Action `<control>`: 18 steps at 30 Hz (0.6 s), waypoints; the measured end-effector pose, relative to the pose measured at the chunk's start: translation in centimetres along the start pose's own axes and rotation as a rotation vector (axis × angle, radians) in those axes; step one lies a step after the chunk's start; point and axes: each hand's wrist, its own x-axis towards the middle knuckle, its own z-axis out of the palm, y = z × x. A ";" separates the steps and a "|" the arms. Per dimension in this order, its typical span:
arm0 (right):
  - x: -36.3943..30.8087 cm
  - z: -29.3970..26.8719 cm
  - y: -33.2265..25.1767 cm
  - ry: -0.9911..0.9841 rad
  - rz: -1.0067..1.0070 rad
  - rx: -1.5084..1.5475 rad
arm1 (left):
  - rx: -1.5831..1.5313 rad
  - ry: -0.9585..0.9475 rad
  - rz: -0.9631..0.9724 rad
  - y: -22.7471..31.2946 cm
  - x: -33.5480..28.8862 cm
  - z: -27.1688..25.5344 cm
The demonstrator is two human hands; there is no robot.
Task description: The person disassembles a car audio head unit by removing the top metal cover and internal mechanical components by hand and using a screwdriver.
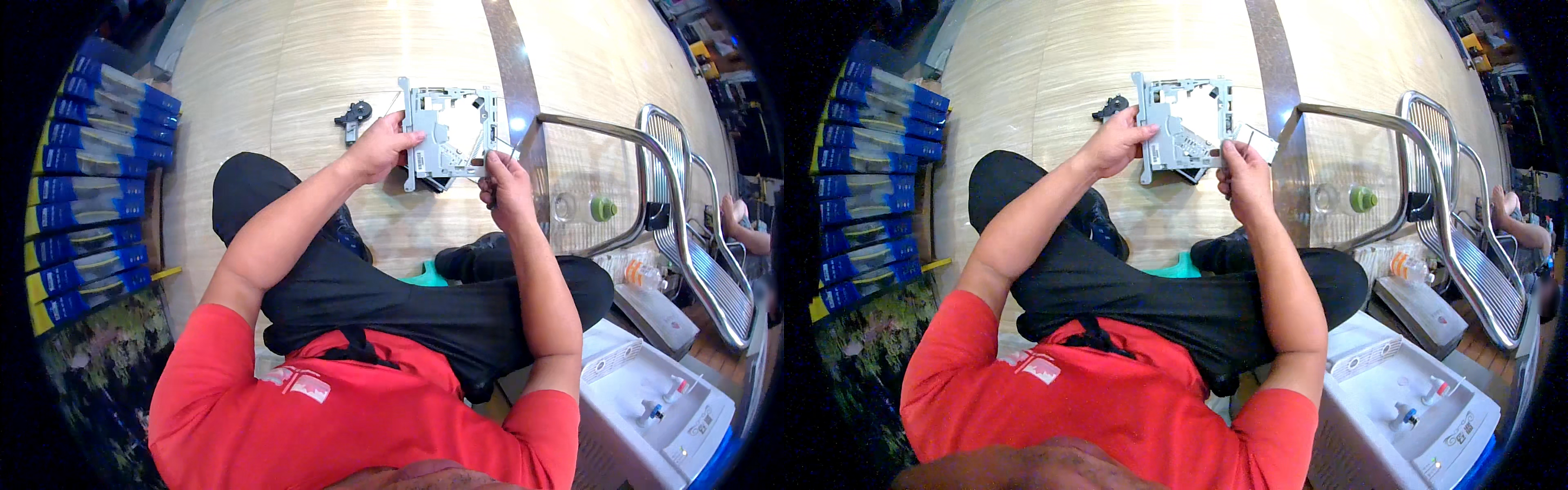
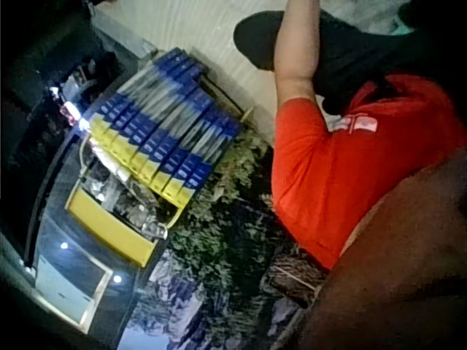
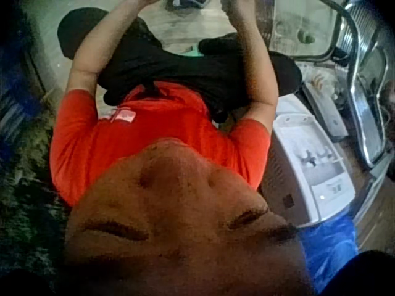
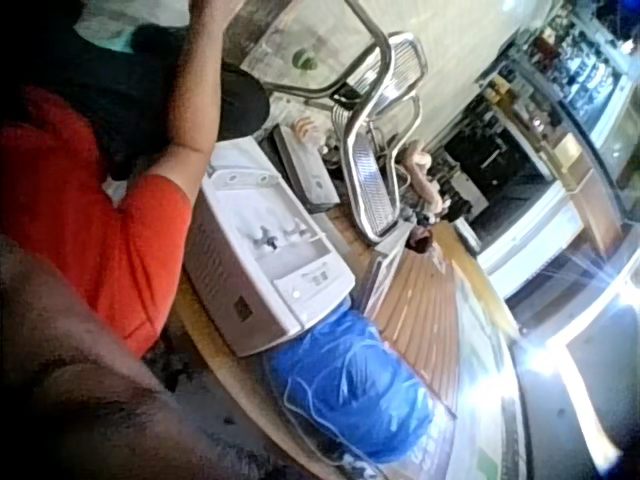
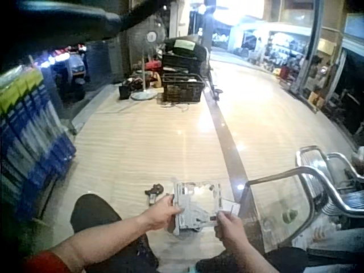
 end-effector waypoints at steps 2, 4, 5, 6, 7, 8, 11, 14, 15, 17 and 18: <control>0.1 -0.5 -0.7 -0.022 0.004 -0.243 | 0.029 0.002 0.005 0.4 0.0 -0.3; 0.6 -1.2 -1.4 -0.010 0.008 -0.266 | 0.060 0.002 0.009 0.9 -0.1 -0.2; 0.6 -1.4 -1.7 0.006 0.014 -0.288 | 0.091 -0.002 0.005 1.0 -0.1 0.0; 0.4 -1.1 -2.1 0.012 -0.027 -0.323 | 0.123 -0.006 0.001 1.1 -0.1 0.1; 0.6 -1.2 -2.1 0.013 -0.025 -0.323 | 0.122 -0.006 -0.001 1.0 -0.1 0.1; 0.9 -1.5 -2.1 0.050 -0.127 -0.380 | 0.202 0.000 -0.016 1.0 -0.1 0.2; 1.5 -2.8 -2.2 0.065 -0.209 -0.498 | 0.431 -0.014 0.016 0.2 0.1 0.1; 0.3 -2.0 -3.1 0.118 -0.467 -0.815 | 0.524 -0.080 0.059 -0.8 0.3 -0.2; 0.4 -2.3 -3.0 0.119 -0.463 -0.811 | 0.470 -0.123 0.053 -1.0 0.3 -0.2; 0.4 -2.6 -3.1 0.018 -0.431 -0.943 | 0.519 -0.154 0.010 -0.4 0.4 -0.7; 0.1 -2.6 -3.2 -0.006 -0.493 -0.940 | 0.566 -0.185 -0.027 -0.1 0.5 -0.8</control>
